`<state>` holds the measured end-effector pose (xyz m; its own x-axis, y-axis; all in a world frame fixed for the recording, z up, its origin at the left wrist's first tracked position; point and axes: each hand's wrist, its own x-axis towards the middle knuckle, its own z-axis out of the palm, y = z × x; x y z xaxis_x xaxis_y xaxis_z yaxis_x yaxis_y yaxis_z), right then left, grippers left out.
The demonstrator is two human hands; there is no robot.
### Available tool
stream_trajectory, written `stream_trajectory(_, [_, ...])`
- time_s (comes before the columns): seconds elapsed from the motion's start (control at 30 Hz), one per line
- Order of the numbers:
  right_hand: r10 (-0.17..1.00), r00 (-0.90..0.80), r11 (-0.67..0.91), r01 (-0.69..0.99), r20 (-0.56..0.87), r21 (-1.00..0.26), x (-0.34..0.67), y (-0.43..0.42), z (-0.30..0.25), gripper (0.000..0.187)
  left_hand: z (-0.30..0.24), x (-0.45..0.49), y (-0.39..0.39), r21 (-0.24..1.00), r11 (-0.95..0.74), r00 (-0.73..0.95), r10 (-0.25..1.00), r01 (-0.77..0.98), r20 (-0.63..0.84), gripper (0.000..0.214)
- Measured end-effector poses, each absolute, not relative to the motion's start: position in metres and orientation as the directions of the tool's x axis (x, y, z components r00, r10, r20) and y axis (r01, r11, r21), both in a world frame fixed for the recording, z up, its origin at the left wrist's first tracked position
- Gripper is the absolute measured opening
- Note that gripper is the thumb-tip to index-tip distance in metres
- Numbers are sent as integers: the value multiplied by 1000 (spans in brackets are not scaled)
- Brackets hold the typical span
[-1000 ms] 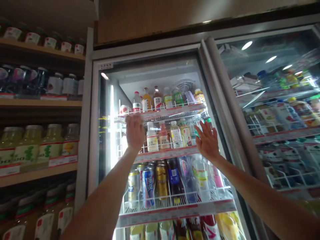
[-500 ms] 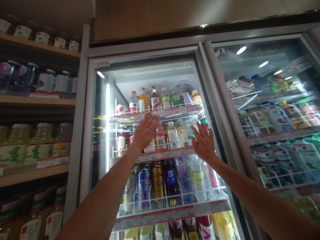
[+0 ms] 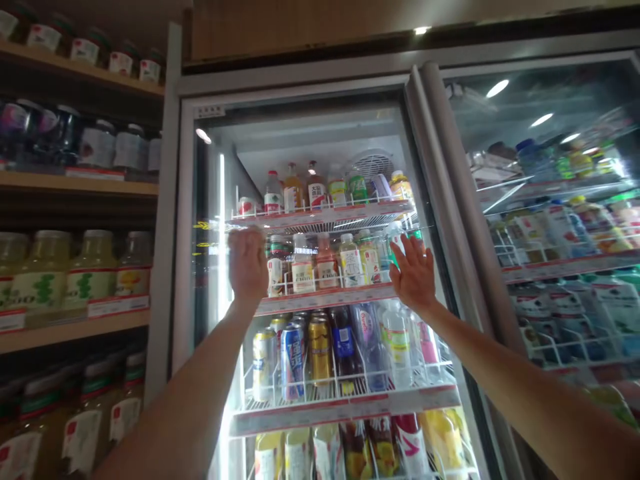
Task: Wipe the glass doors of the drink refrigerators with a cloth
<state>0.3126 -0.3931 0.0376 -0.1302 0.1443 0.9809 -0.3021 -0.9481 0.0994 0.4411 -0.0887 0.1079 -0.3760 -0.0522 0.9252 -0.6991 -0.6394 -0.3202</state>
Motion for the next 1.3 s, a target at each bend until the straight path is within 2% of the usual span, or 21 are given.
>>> stream_trajectory(0.03, [145, -132, -948, -304, 981, 99, 313, -393, 38, 47, 105, 441, -90, -261, -652, -370, 31, -711, 929, 43])
stream_trajectory(0.07, [144, -132, -948, -303, 981, 98, 313, -393, 38, 47, 101, 439, -93, -255, -655, -369, 39, -711, 928, 43])
stream_trajectory(0.17, [131, -126, -949, -301, 983, 88, 312, -392, 38, 48, 86, 432, -110, -474, -583, -394, -268, -660, 879, 39])
stream_trajectory(0.23, [129, -119, -948, -308, 985, 87, 311, -392, 38, 47, 81, 431, -110, -537, -542, -389, -371, -647, 843, 38])
stream_trajectory(0.27, [131, -118, -947, -310, 984, 89, 311, -391, 38, 47, 80, 433, -105, -502, -564, -378, -330, -656, 865, 39])
stream_trajectory(0.37, [131, -126, -950, -300, 983, 88, 311, -391, 37, 47, 82, 440, -86, -257, -667, -329, -19, -699, 944, 46])
stream_trajectory(0.4, [126, -127, -953, -290, 984, 85, 311, -391, 37, 48, 81, 441, -84, -221, -678, -321, 23, -701, 947, 47])
stream_trajectory(0.43, [118, -128, -957, -279, 985, 79, 312, -391, 37, 49, 80, 440, -85, -224, -682, -321, 16, -696, 947, 47])
stream_trajectory(0.53, [104, -124, -964, -255, 987, 69, 312, -391, 37, 50, 71, 435, -96, -405, -634, -347, -221, -659, 911, 41])
stream_trajectory(0.6, [101, -122, -962, -264, 987, 66, 312, -391, 37, 49, 69, 435, -96, -465, -609, -362, -294, -643, 885, 40])
stream_trajectory(0.63, [102, -119, -959, -276, 988, 66, 311, -391, 37, 49, 69, 436, -93, -439, -625, -365, -253, -645, 896, 41])
stream_trajectory(0.73, [111, -113, -950, -305, 987, 71, 310, -390, 38, 47, 71, 442, -81, -231, -702, -357, 35, -673, 934, 45])
stream_trajectory(0.8, [112, -117, -950, -303, 987, 72, 310, -391, 38, 47, 67, 439, -87, -194, -715, -357, 84, -672, 930, 44])
stream_trajectory(0.83, [111, -120, -953, -295, 987, 72, 311, -391, 38, 47, 63, 436, -93, -244, -708, -367, 22, -662, 930, 43])
stream_trajectory(0.93, [105, -128, -962, -266, 986, 68, 312, -393, 37, 48, 48, 427, -108, -533, -583, -385, -369, -614, 846, 40])
stream_trajectory(1.0, [106, -129, -965, -254, 986, 70, 313, -394, 37, 49, 43, 428, -99, -567, -549, -363, -442, -614, 821, 42])
stream_trajectory(1.03, [107, -129, -965, -253, 986, 71, 313, -394, 37, 50, 43, 430, -90, -501, -598, -345, -364, -626, 865, 44])
stream_trajectory(1.1, [112, -130, -964, -255, 985, 76, 313, -394, 37, 51, 42, 434, -70, -278, -707, -318, -79, -650, 945, 48])
stream_trajectory(1.17, [114, -131, -963, -258, 985, 77, 313, -393, 37, 51, 37, 433, -64, -190, -727, -318, 41, -659, 947, 51])
stream_trajectory(1.2, [110, -130, -964, -257, 985, 74, 313, -393, 37, 50, 32, 429, -69, -221, -720, -330, 11, -658, 944, 52])
stream_trajectory(1.3, [104, -121, -968, -240, 987, 72, 311, -393, 37, 49, 12, 415, -98, -522, -595, -391, -346, -611, 853, 51])
